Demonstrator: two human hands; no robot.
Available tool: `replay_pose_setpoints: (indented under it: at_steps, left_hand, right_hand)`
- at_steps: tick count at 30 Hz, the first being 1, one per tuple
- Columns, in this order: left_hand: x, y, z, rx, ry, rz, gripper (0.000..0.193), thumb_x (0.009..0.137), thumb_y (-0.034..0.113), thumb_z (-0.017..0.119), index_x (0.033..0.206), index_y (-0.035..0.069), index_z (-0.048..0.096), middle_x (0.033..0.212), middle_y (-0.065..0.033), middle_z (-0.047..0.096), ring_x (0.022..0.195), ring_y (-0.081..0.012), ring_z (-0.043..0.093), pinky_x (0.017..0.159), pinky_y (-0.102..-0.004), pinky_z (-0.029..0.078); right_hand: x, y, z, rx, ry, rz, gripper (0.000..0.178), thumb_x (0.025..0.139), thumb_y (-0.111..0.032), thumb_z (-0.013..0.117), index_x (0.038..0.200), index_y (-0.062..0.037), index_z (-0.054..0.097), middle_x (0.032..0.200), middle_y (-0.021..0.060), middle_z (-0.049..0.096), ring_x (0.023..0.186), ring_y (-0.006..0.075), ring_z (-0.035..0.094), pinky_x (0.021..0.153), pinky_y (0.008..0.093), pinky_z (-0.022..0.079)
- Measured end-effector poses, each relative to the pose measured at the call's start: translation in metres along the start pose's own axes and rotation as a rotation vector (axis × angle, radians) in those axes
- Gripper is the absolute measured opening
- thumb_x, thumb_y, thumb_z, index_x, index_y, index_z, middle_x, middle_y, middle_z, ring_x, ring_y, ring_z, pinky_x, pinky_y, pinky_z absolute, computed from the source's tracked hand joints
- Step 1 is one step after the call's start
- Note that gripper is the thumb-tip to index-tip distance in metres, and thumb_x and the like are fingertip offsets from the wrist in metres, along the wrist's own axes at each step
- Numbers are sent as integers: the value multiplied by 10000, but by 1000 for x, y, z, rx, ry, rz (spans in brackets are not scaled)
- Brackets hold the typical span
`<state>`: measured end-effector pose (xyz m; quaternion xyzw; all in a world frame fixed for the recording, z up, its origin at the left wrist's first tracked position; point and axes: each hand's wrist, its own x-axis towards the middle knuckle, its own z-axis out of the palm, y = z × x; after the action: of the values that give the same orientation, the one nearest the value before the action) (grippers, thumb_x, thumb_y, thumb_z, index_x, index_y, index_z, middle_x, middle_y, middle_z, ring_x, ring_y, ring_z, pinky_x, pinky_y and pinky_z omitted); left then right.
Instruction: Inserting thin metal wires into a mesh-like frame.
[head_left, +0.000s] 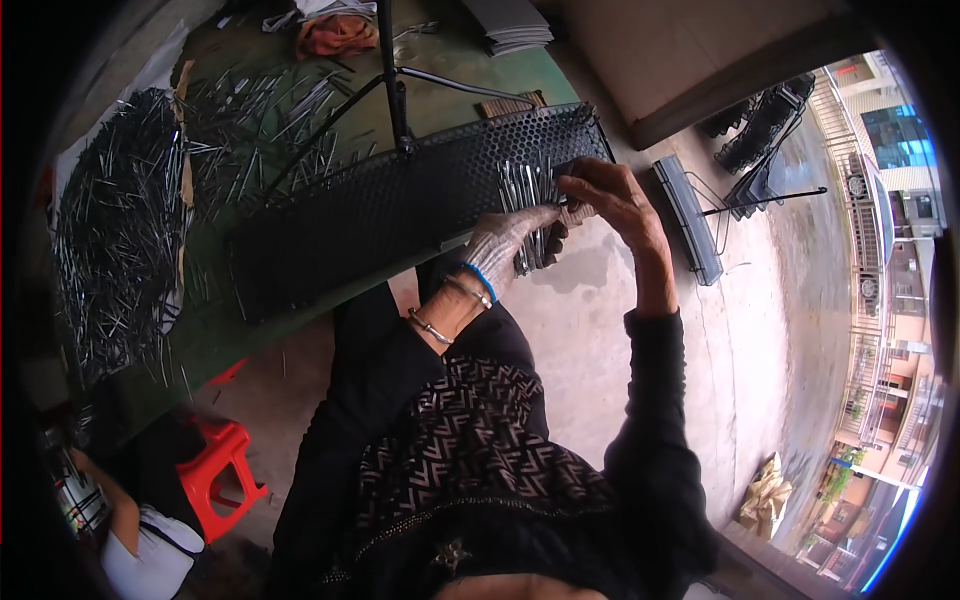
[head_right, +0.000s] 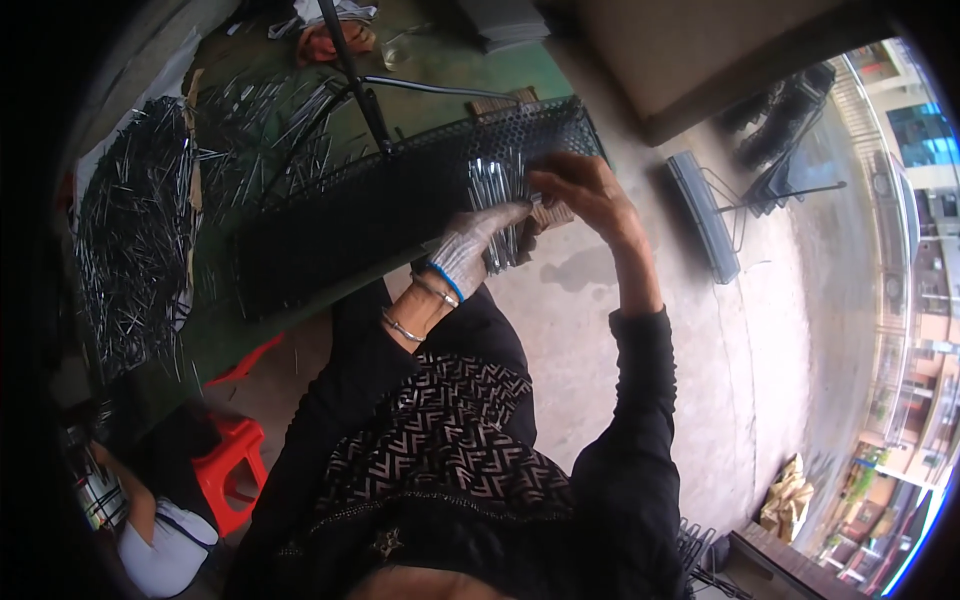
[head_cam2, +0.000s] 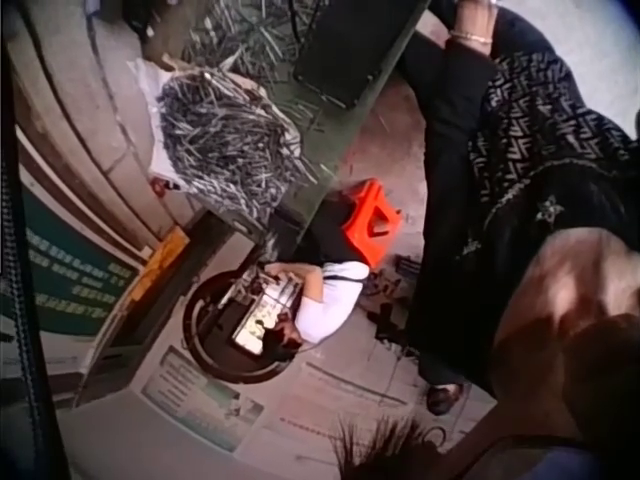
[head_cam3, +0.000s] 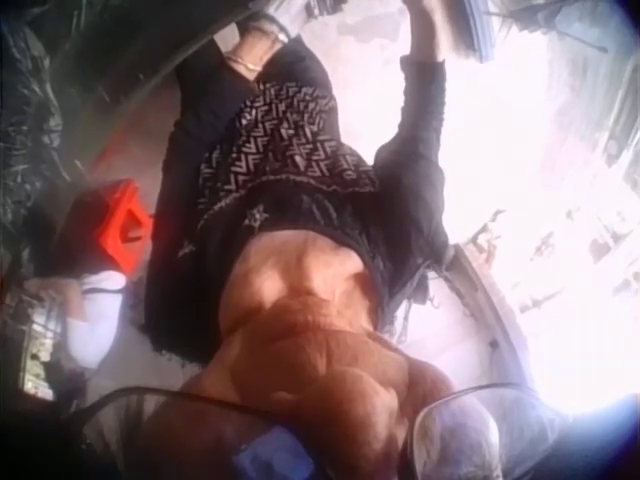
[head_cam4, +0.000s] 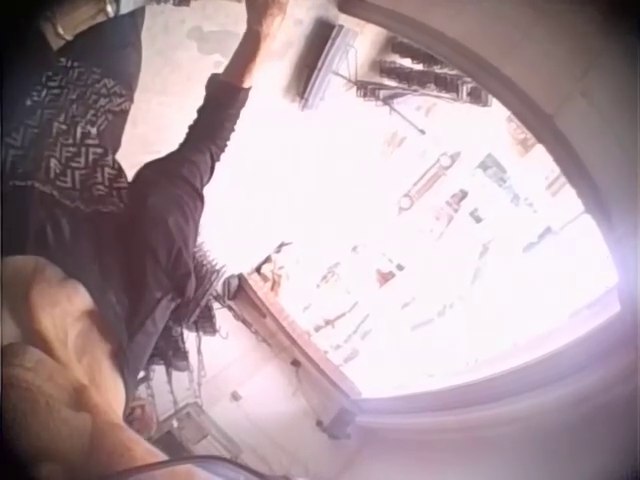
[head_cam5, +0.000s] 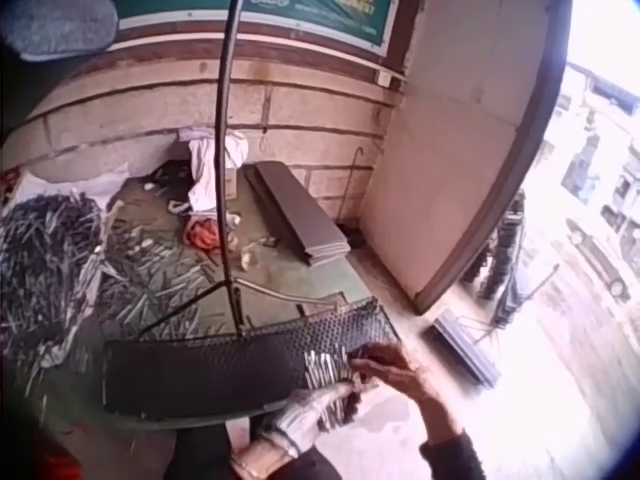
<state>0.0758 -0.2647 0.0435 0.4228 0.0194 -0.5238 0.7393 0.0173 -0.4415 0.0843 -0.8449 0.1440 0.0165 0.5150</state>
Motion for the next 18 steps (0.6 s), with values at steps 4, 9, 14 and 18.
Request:
replay_pose_setpoints:
  at_steps: [4, 9, 14, 18]
  left_hand:
    - [9, -2, 5, 89, 56, -73, 194, 845, 197, 676, 907, 13, 679, 787, -82, 674, 627, -153, 642, 552, -266, 524]
    - [16, -9, 0, 90, 130, -105, 215, 828, 192, 691, 909, -7, 689, 839, -101, 692, 662, -170, 663, 532, -292, 540]
    - [10, -7, -6, -72, 5, -110, 304, 872, 219, 653, 1091, 12, 622, 928, -112, 675, 796, -212, 677, 660, -373, 592]
    - [10, -13, -1, -97, -46, -96, 300, 884, 223, 642, 1095, 11, 614, 914, -102, 669, 808, -198, 666, 667, -376, 589]
  right_hand:
    - [-12, 18, 9, 53, 328, -263, 211, 879, -169, 639, 912, 39, 627, 831, 65, 631, 858, 156, 633, 727, 259, 498]
    - [-7, 8, -15, 237, -66, -26, 175, 893, -113, 594, 959, 49, 600, 827, 118, 649, 770, 188, 655, 724, 274, 519]
    - [10, 24, -39, -102, 750, -205, 146, 911, -103, 586, 957, 34, 611, 800, 91, 686, 733, 146, 667, 662, 255, 524]
    - [41, 42, -30, -230, 980, -255, 75, 883, -86, 578, 920, -30, 611, 757, 92, 674, 702, 150, 659, 654, 275, 503]
